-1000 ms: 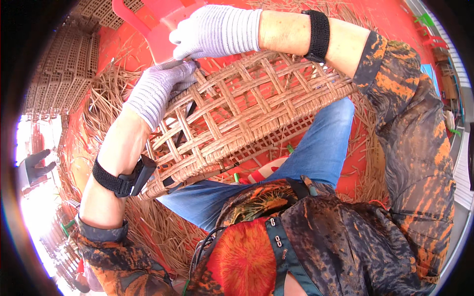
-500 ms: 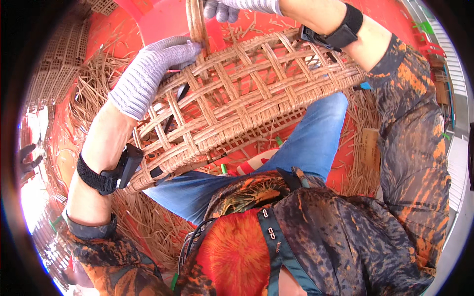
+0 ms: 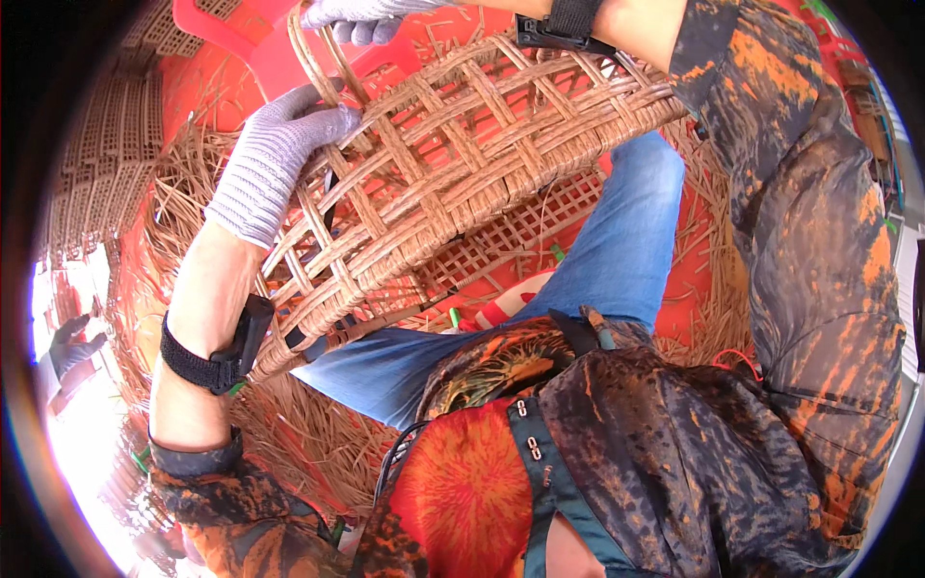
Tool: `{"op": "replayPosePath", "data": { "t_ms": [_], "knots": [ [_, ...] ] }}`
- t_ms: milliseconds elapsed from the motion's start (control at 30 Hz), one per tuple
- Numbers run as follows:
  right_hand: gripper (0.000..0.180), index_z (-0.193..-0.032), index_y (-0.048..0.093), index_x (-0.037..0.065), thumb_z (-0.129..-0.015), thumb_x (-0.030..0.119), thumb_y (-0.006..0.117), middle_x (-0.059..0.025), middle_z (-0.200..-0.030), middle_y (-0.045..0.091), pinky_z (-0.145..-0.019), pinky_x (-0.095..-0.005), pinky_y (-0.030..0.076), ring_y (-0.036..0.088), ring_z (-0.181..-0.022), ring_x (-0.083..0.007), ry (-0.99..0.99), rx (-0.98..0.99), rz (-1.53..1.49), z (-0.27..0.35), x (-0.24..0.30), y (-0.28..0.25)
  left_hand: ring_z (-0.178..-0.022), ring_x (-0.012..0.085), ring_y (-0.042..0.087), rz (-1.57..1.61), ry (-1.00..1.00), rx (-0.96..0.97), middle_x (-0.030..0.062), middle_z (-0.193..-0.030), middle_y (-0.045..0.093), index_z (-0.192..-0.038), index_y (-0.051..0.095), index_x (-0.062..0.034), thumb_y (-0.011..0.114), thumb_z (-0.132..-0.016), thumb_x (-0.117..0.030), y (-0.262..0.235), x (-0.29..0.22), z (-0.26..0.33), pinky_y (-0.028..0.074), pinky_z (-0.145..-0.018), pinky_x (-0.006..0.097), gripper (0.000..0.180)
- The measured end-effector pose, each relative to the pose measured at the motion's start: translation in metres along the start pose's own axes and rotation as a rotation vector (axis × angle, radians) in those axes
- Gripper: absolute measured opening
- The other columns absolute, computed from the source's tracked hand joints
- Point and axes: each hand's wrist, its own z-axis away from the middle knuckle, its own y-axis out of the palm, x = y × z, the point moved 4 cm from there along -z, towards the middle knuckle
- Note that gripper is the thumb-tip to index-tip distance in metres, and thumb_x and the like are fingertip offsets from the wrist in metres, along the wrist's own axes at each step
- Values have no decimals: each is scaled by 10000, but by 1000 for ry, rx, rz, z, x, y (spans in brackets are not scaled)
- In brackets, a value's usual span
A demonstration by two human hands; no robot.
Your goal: The person secures the edges of a woven frame using a pneumatic stapler, then flips it over to weave thin strips through the structure by hand. Finally, they attach a curved handle to the basket by threading and tightening additional strips around the joints.
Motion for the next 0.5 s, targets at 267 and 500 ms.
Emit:
{"op": "replayPosePath", "data": {
  "t_ms": [267,500],
  "knots": [
    [303,-800,601,61,-1021,246,508,-55,-619,553,-453,-328,432,515,-500,-166,234,456,-345,-51,-34,19,-1001,170,657,22,-10,20,120,-1117,687,-1300,596,40,685,-884,-205,-2,2,-2,504,-935,301,491],
    [278,-758,553,88,-1002,211,502,-49,-612,543,-454,-329,431,518,-506,-158,80,205,192,-51,-37,1,-1003,158,653,22,3,52,109,-1127,691,-1306,602,45,658,-909,-219,5,-3,0,486,-947,278,481]
  ]
}}
